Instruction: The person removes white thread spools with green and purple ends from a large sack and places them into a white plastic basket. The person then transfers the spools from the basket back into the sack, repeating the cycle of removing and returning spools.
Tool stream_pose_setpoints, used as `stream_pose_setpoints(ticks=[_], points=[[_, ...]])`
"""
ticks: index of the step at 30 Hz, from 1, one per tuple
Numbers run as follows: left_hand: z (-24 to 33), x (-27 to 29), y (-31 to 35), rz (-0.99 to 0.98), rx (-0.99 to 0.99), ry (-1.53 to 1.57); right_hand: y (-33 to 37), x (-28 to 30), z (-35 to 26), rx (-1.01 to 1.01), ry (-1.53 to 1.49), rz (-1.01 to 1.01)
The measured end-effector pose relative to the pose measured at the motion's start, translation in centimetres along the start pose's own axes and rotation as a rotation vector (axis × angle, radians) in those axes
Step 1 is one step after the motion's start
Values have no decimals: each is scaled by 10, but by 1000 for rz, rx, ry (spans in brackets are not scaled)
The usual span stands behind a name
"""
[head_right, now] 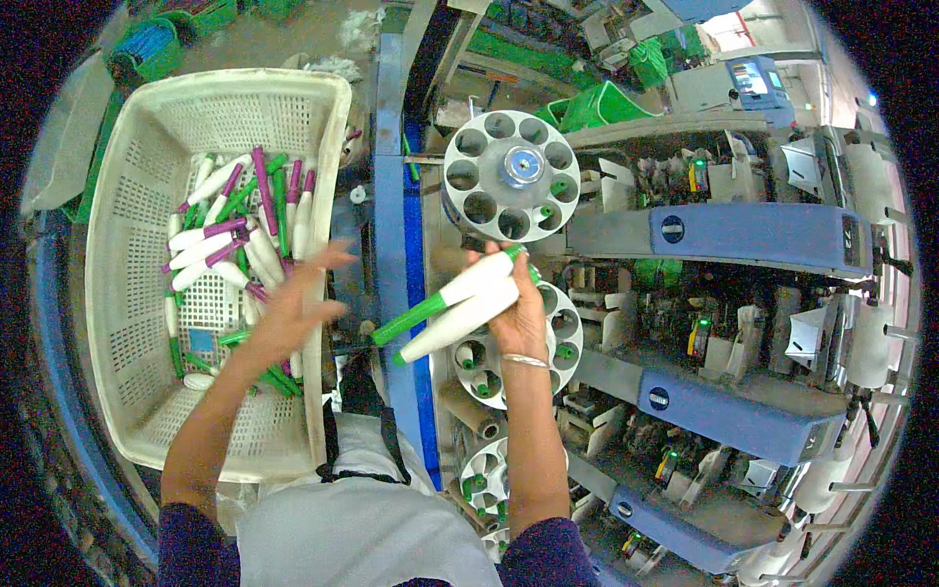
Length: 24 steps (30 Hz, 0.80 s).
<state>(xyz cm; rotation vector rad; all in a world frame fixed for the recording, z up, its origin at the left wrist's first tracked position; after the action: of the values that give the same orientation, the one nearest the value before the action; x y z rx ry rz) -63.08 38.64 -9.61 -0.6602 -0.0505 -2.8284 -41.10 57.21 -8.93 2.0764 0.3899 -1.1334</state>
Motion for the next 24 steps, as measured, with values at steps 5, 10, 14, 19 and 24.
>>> stream_pose_setpoints(ticks=[5, 10, 14, 19, 24], points=[[61, -121, -51, -495, 286, 643, -39, 15, -5, 36, 126, 166], [44, -168, -97, -175, 558, 1109, -46, 42, -17, 49, 377, 200], [40, -183, -147, -128, 684, 1305, -44, 59, -7, -44, 261, 200], [50, -193, -161, -59, 752, 1152, -47, 63, 5, -25, -49, 55], [38, -211, -162, -30, 728, 1296, -53, 65, 12, -1, -77, -131]])
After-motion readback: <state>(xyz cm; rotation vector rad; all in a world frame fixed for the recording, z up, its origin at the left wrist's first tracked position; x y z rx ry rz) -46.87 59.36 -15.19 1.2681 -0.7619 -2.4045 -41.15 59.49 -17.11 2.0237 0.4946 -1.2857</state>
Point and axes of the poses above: each hand's wrist, its own y-axis away from the middle knuckle, its own x-axis out of the back of the hand, z = x × y, the point moved 7 cm from there along -y, towards the middle knuckle, and after that the axes turned 15 degrees about -y, right-handed, at the moved point
